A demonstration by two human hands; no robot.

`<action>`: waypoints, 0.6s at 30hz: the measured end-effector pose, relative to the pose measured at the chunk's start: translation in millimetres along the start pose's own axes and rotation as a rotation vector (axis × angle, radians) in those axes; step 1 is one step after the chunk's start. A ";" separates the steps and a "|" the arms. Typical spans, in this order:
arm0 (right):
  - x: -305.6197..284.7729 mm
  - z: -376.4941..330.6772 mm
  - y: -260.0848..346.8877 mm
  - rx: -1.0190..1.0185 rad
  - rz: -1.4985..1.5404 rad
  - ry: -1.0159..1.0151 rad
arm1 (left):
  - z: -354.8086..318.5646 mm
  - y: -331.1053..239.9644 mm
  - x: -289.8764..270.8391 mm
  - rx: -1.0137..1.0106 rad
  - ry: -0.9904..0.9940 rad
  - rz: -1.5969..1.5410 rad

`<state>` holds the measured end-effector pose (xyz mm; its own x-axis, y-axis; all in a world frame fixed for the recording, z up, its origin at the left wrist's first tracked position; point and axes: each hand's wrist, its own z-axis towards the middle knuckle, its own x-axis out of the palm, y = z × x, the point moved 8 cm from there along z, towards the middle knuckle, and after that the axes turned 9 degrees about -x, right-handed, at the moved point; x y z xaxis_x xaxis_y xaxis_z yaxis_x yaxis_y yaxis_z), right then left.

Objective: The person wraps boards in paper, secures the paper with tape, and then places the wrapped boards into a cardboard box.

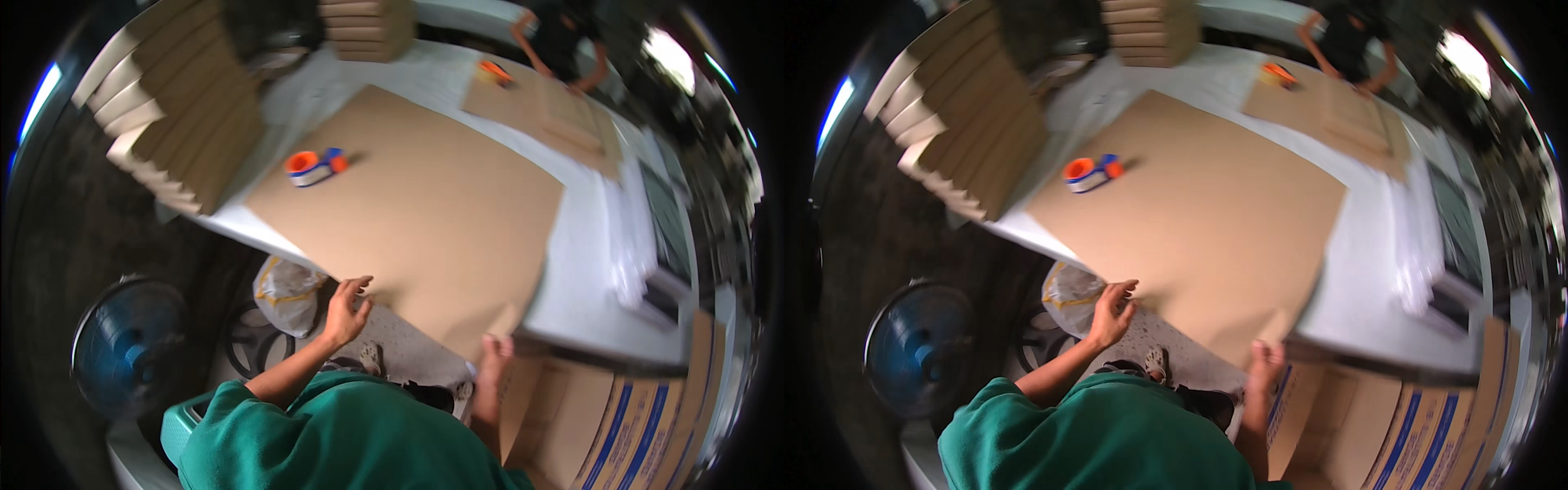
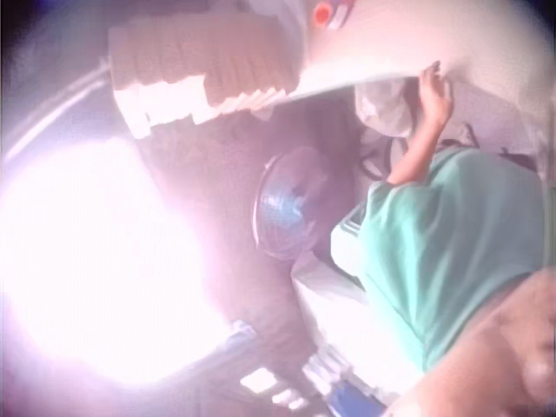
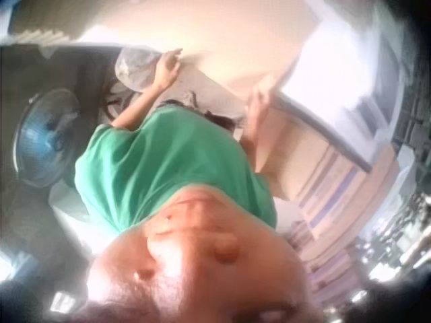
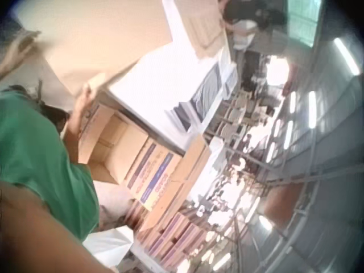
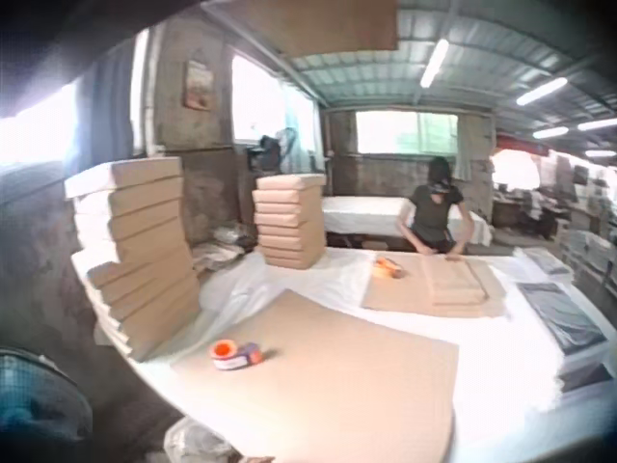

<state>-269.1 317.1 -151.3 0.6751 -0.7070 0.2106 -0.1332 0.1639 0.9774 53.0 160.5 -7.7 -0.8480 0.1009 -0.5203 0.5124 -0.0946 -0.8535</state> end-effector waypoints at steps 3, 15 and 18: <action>-29.7 75.2 24.3 -0.162 -0.323 -0.219 | 4.6 43.1 -57.3 -0.063 -0.088 -0.010; 115.5 220.1 162.8 -0.431 -1.260 0.068 | 187.7 -105.2 -433.4 0.409 -0.813 -0.289; 303.7 238.2 197.3 -0.566 -0.570 0.373 | 200.1 -158.4 -533.1 0.257 -1.031 -0.485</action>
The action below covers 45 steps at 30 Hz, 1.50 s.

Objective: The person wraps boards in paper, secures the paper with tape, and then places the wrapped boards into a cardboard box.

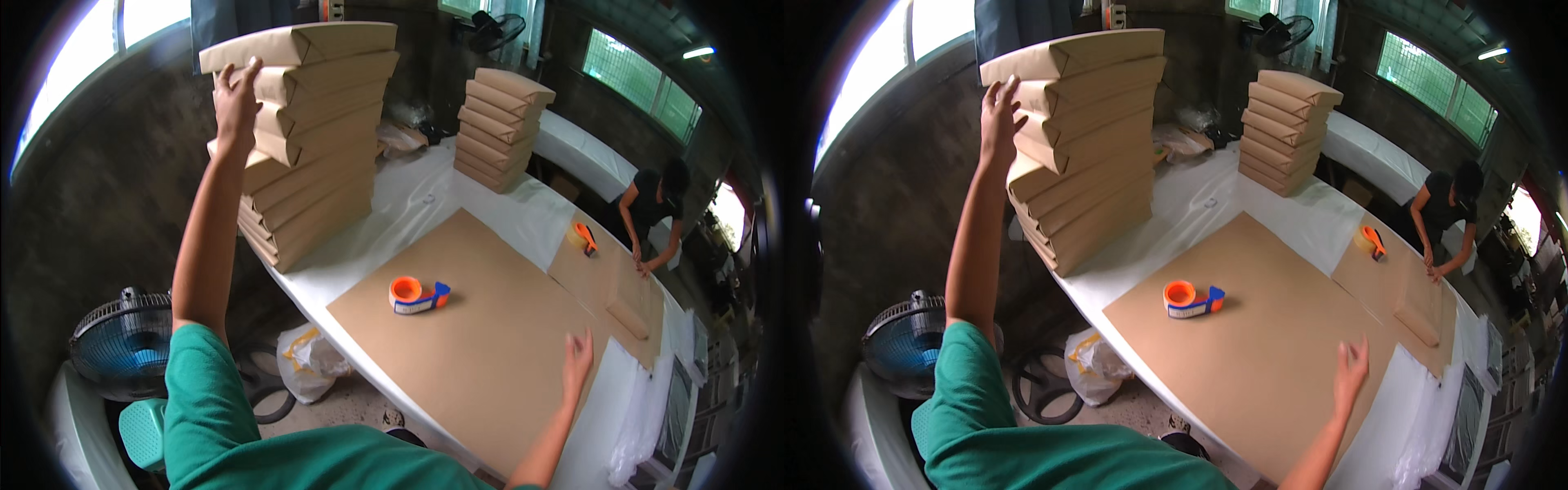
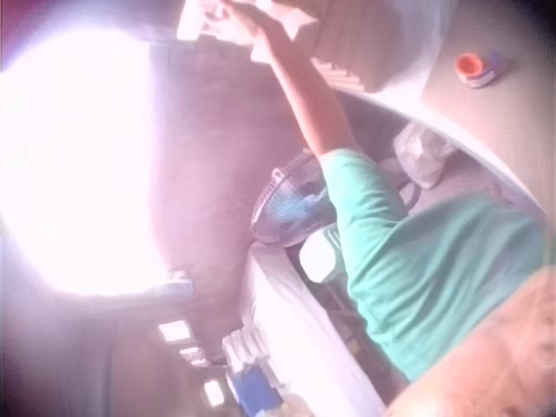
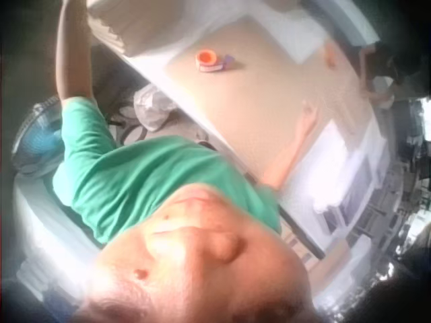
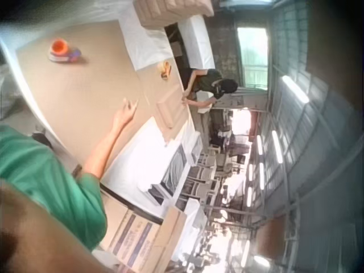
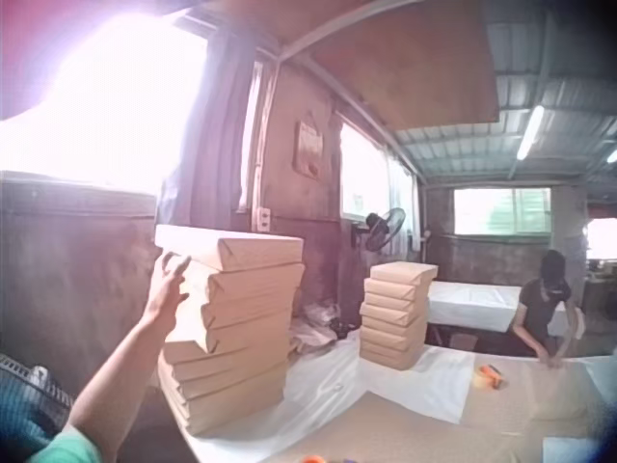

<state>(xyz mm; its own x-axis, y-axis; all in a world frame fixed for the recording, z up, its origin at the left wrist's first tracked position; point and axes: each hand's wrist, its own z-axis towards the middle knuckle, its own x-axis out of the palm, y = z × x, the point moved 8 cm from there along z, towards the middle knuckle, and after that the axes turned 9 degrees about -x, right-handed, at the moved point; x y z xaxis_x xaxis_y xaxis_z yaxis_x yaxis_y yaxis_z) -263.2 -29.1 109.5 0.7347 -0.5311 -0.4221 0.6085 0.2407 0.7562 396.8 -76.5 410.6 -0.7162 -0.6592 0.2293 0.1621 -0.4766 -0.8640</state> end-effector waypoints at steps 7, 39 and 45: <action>260.9 237.4 317.5 -0.485 1.112 0.430 | 73.0 -3.8 54.7 -0.417 0.060 0.215; 68.2 -158.1 289.0 -0.303 0.620 0.440 | -253.8 176.6 -93.3 -0.303 0.746 -0.153; -100.2 -274.2 225.5 -0.111 0.457 -0.110 | -404.3 135.0 14.8 -0.371 1.173 -0.240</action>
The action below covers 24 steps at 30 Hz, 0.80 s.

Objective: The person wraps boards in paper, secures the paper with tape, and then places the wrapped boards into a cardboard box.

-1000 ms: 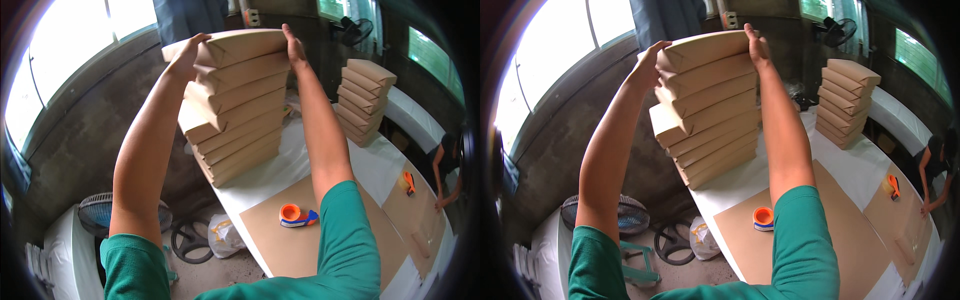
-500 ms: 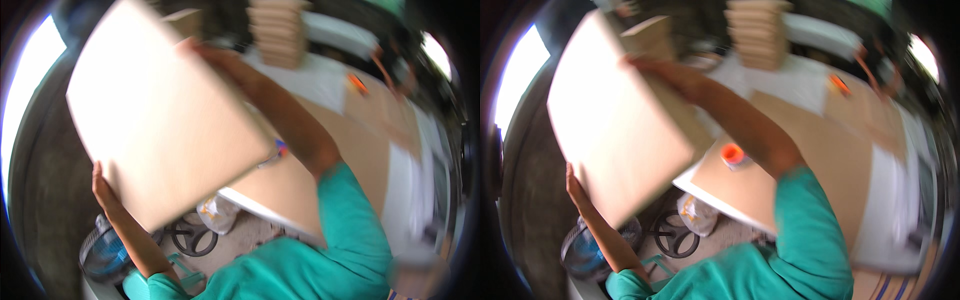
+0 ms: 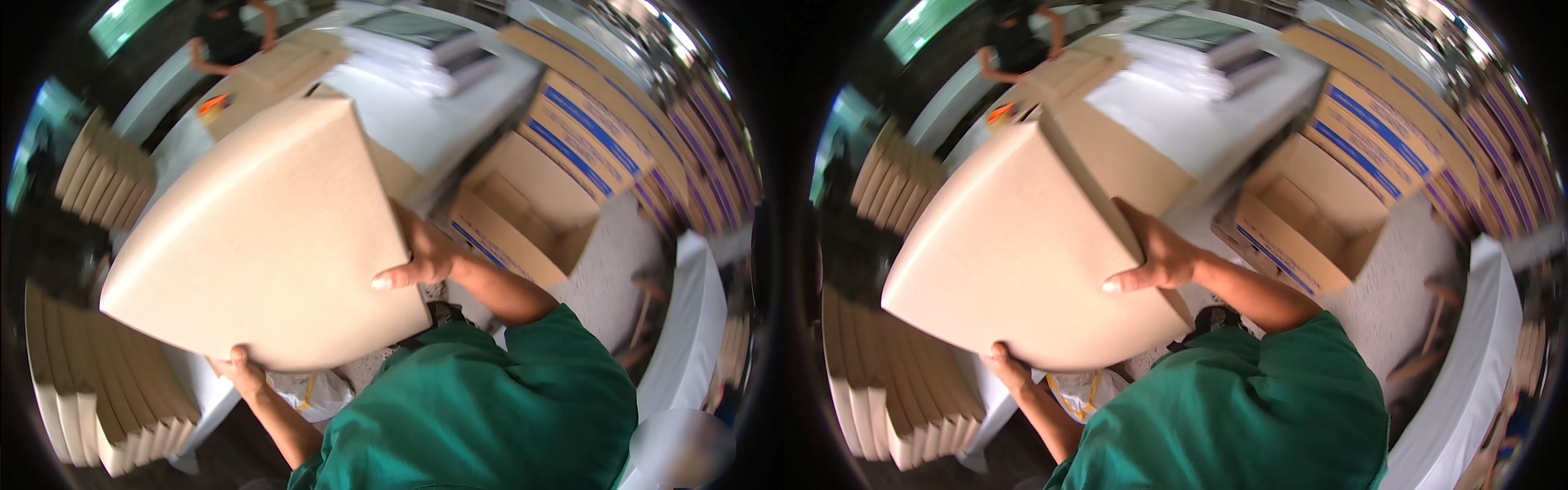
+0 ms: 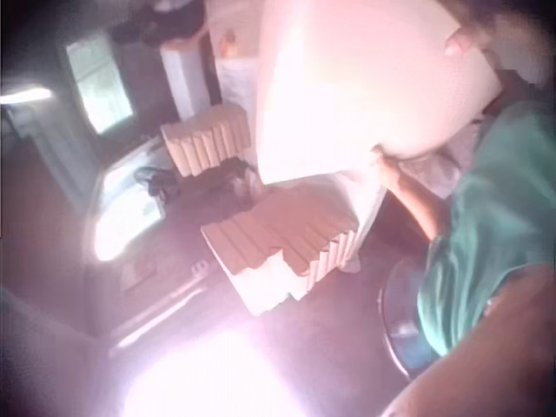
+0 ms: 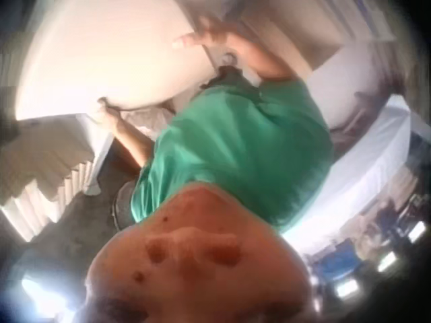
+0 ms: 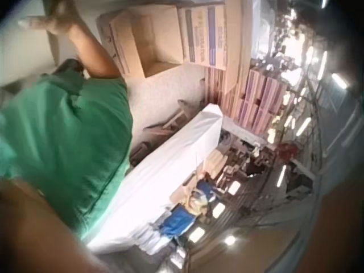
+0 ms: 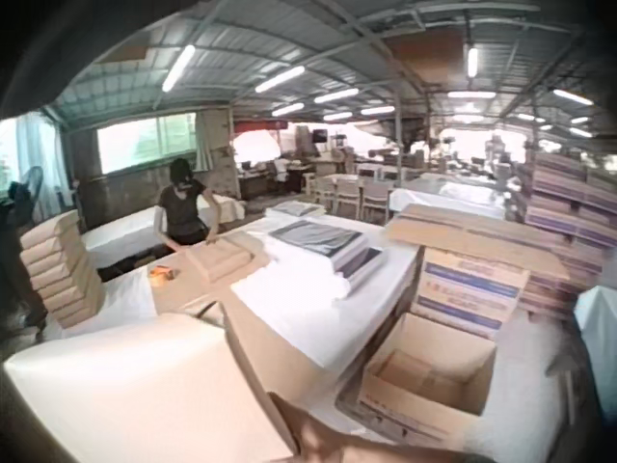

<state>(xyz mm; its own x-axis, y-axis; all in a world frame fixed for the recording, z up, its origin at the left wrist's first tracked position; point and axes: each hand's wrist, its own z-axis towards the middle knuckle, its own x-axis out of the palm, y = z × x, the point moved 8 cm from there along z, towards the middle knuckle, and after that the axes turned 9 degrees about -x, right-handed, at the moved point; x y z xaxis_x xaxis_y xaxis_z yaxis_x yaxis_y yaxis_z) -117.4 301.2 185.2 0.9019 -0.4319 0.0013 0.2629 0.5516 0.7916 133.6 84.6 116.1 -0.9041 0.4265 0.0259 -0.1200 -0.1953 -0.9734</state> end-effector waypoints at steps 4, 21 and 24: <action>-122.5 -81.1 35.6 0.124 -0.187 -0.273 | -1.0 7.2 173.7 0.042 0.318 -0.009; -584.5 -453.0 -34.8 0.354 -0.560 -1.518 | -179.4 273.1 875.8 -0.492 1.253 -0.045; -613.0 -527.1 -82.8 0.476 -0.646 -1.635 | -255.2 384.9 928.1 -0.625 1.239 0.275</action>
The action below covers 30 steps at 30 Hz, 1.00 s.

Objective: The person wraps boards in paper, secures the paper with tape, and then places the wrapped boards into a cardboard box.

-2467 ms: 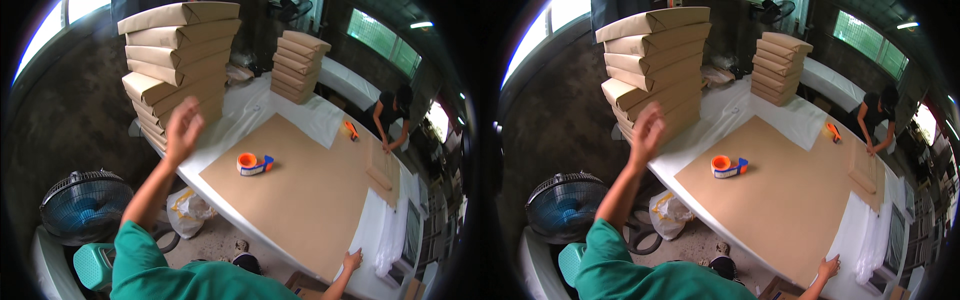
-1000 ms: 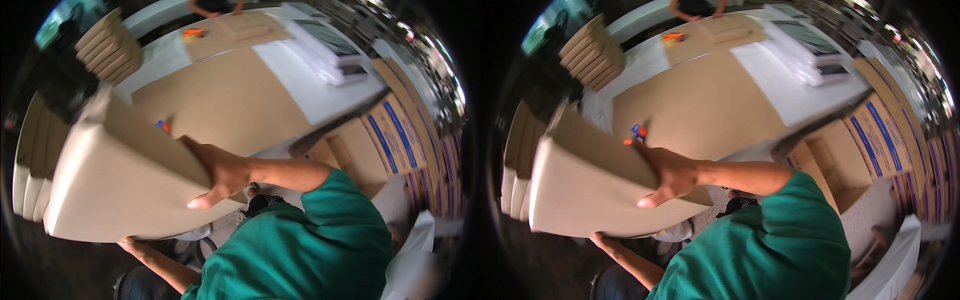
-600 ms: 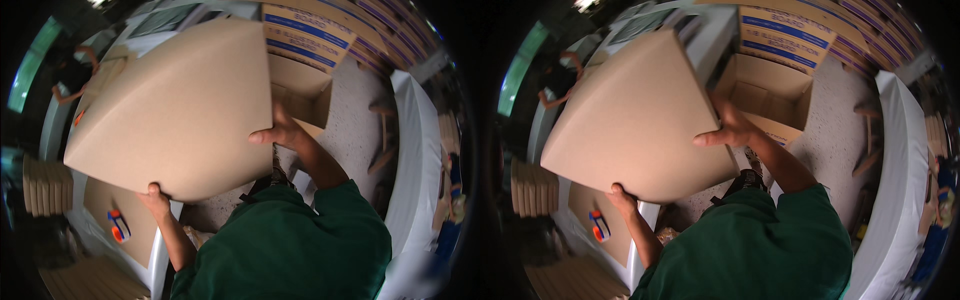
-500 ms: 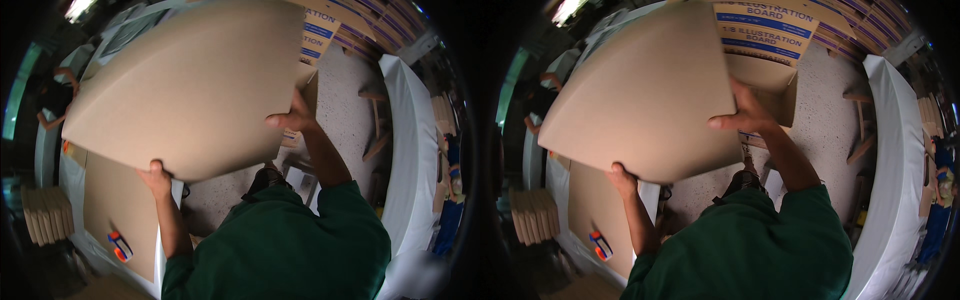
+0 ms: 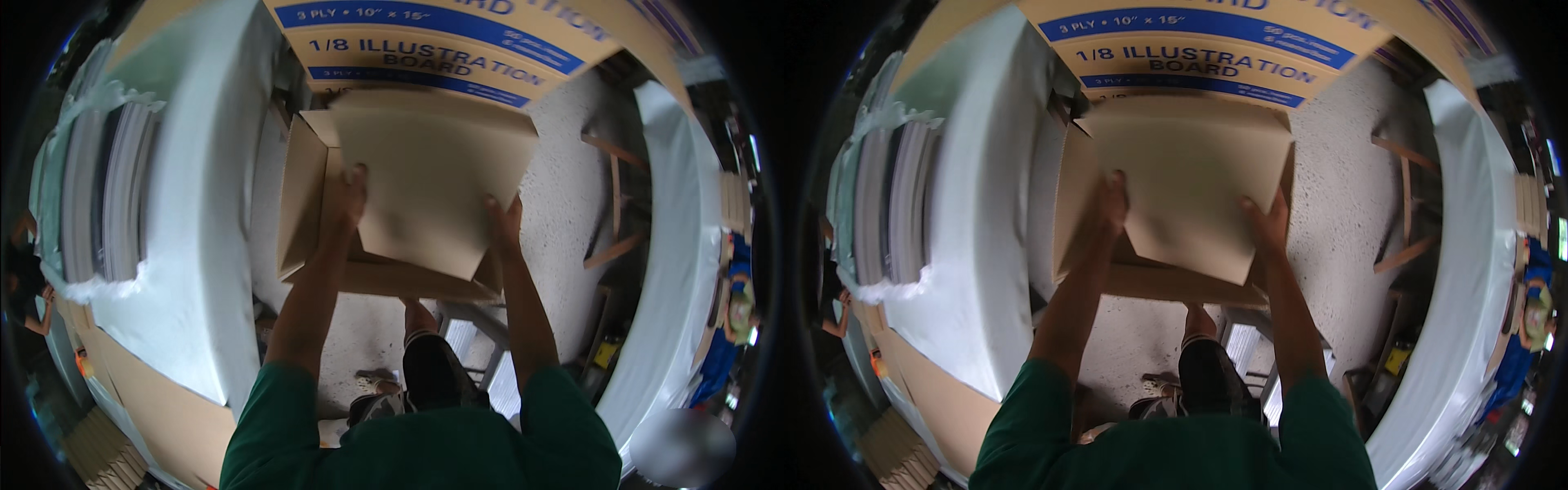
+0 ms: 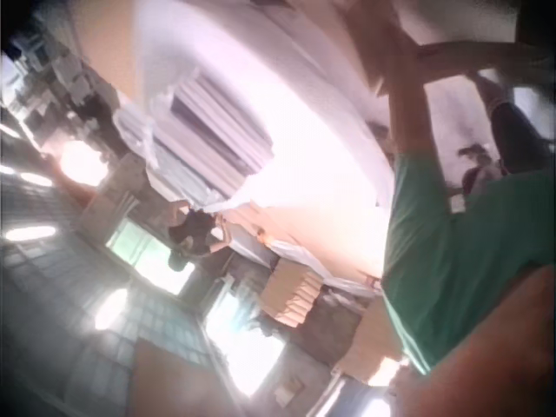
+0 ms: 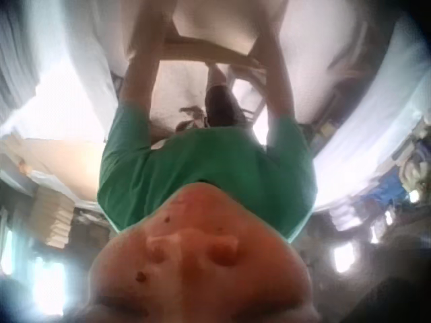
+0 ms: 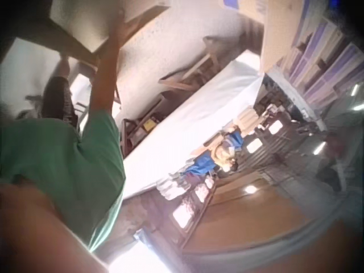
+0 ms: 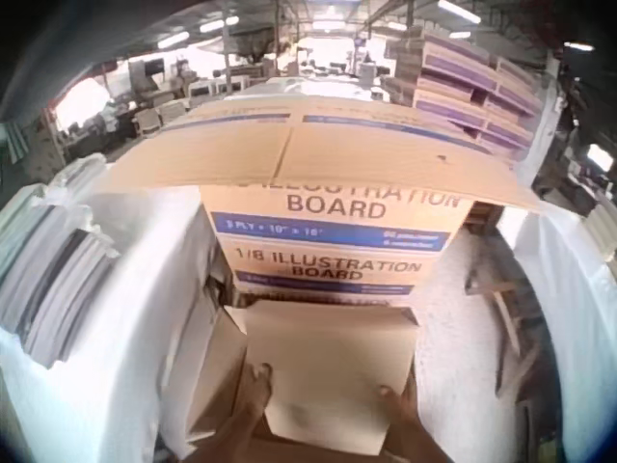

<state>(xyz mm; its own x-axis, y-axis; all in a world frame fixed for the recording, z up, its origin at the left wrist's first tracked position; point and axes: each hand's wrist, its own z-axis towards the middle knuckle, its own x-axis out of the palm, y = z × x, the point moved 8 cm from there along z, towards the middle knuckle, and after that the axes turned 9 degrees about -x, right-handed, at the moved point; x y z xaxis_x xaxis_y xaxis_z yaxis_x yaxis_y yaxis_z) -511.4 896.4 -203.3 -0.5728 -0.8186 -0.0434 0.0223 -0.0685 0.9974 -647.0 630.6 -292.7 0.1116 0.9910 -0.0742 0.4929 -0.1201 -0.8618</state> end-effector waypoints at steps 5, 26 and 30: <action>-27.6 2.0 -144.5 0.159 -0.129 -0.079 | 97.7 145.6 70.2 -0.100 0.099 0.043; -46.3 33.3 -340.4 0.514 -0.663 -0.194 | 158.3 353.7 112.9 -0.596 -0.001 0.299; -74.7 20.6 -369.8 0.385 -0.945 -0.161 | 86.8 234.7 174.2 -0.229 0.002 -0.010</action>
<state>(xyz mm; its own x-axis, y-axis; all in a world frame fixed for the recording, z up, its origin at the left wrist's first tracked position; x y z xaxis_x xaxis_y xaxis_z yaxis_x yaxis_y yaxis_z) -493.7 994.7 -567.7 -0.3232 -0.4375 -0.8391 -0.7415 -0.4339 0.5118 -586.7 780.2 -551.4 0.1078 0.9920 -0.0652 0.6771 -0.1213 -0.7259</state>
